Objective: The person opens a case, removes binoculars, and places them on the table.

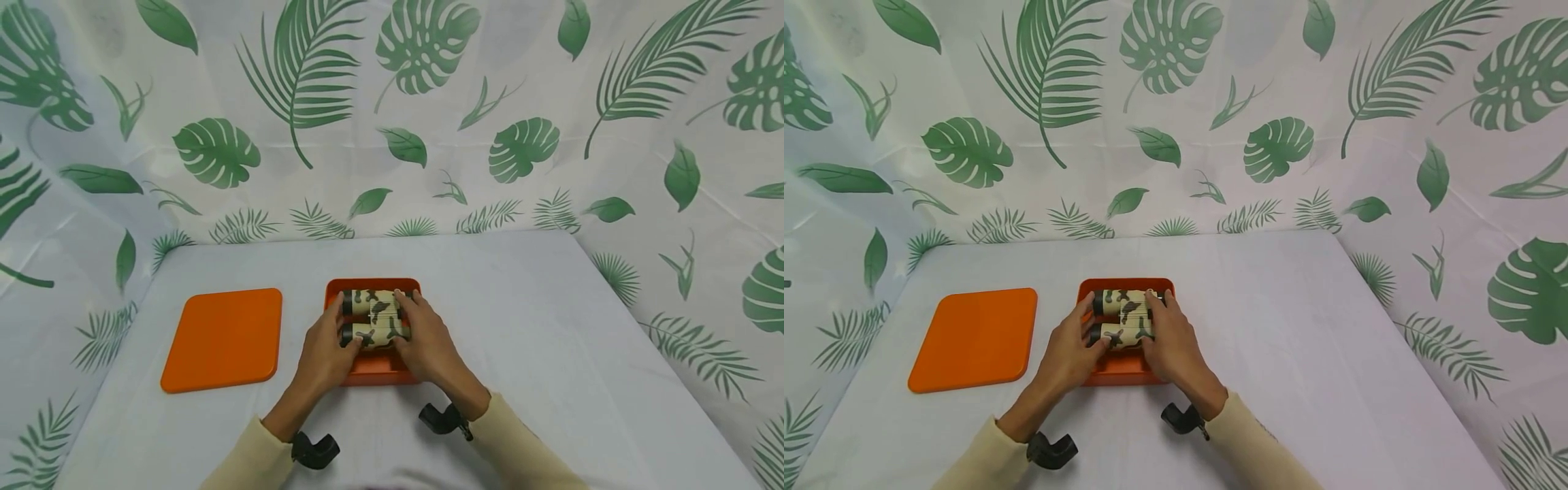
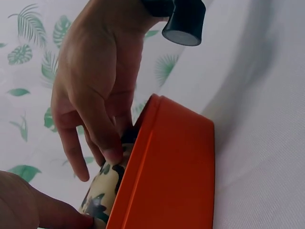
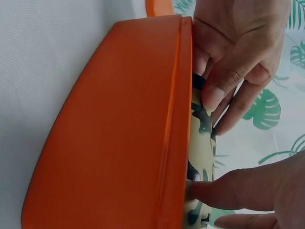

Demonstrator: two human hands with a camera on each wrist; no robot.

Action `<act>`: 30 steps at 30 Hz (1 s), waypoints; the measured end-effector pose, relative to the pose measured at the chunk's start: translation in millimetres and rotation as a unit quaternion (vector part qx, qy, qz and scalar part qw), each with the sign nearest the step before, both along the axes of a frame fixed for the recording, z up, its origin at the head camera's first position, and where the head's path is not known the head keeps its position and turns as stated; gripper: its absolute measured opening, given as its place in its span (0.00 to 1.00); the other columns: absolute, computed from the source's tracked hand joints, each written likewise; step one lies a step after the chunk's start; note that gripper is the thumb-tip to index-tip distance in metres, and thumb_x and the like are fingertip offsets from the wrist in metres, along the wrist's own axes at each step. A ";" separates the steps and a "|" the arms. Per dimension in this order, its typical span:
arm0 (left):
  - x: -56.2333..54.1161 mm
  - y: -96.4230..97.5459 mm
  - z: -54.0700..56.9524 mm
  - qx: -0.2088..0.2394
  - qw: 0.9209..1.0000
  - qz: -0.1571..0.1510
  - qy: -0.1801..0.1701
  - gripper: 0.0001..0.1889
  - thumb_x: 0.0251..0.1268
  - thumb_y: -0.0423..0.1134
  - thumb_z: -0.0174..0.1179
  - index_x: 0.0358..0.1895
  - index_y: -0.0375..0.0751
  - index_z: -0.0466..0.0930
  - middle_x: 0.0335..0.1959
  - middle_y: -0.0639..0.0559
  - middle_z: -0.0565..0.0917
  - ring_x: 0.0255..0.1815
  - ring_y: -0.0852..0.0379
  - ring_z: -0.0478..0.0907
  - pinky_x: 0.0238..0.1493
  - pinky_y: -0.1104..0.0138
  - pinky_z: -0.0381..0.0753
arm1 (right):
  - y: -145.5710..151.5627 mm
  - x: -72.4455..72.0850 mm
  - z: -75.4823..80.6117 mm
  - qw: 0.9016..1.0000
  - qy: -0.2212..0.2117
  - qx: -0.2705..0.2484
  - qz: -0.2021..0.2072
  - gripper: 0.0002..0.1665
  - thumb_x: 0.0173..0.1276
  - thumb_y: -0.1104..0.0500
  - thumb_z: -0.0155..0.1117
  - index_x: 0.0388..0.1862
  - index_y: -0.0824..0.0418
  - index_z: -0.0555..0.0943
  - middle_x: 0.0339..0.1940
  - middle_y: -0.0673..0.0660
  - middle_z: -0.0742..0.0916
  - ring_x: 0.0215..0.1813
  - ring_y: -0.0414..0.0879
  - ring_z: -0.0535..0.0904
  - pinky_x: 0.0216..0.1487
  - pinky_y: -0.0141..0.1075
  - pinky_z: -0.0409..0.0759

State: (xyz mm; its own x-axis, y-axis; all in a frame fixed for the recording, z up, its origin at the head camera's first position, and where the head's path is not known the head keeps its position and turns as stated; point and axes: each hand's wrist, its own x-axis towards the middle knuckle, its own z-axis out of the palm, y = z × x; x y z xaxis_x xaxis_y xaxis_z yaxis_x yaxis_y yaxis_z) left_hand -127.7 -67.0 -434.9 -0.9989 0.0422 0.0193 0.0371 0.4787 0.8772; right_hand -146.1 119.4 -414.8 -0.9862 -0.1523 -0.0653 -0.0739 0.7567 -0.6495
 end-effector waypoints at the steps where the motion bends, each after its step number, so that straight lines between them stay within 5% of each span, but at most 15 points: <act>1: 0.1 -0.6 0.6 0.006 1.000 -0.001 -0.001 0.44 0.71 0.27 0.66 0.86 0.35 0.53 0.83 0.33 0.64 0.79 0.36 0.71 0.72 0.48 0.75 | 0.4 0.0 -0.1 1.000 0.004 -0.004 0.000 0.48 0.69 0.67 0.73 0.85 0.55 0.65 0.86 0.68 0.63 0.84 0.68 0.63 0.79 0.66 0.66; 20: -5.1 -14.4 7.8 0.083 0.996 0.007 -0.017 0.46 0.66 0.29 0.73 0.85 0.45 0.61 0.81 0.41 0.70 0.76 0.40 0.75 0.64 0.52 0.82 | 7.8 2.9 1.9 0.999 0.021 -0.045 -0.008 0.53 0.66 0.67 0.77 0.85 0.50 0.65 0.88 0.59 0.62 0.87 0.61 0.60 0.81 0.61 0.66; 30: -7.5 -16.6 9.5 0.149 0.988 -0.002 -0.030 0.45 0.66 0.28 0.73 0.84 0.50 0.62 0.81 0.44 0.69 0.75 0.40 0.77 0.63 0.54 0.84 | 16.6 1.3 7.1 0.995 0.010 -0.097 -0.030 0.57 0.62 0.67 0.81 0.86 0.48 0.64 0.84 0.56 0.71 0.82 0.58 0.71 0.76 0.56 0.74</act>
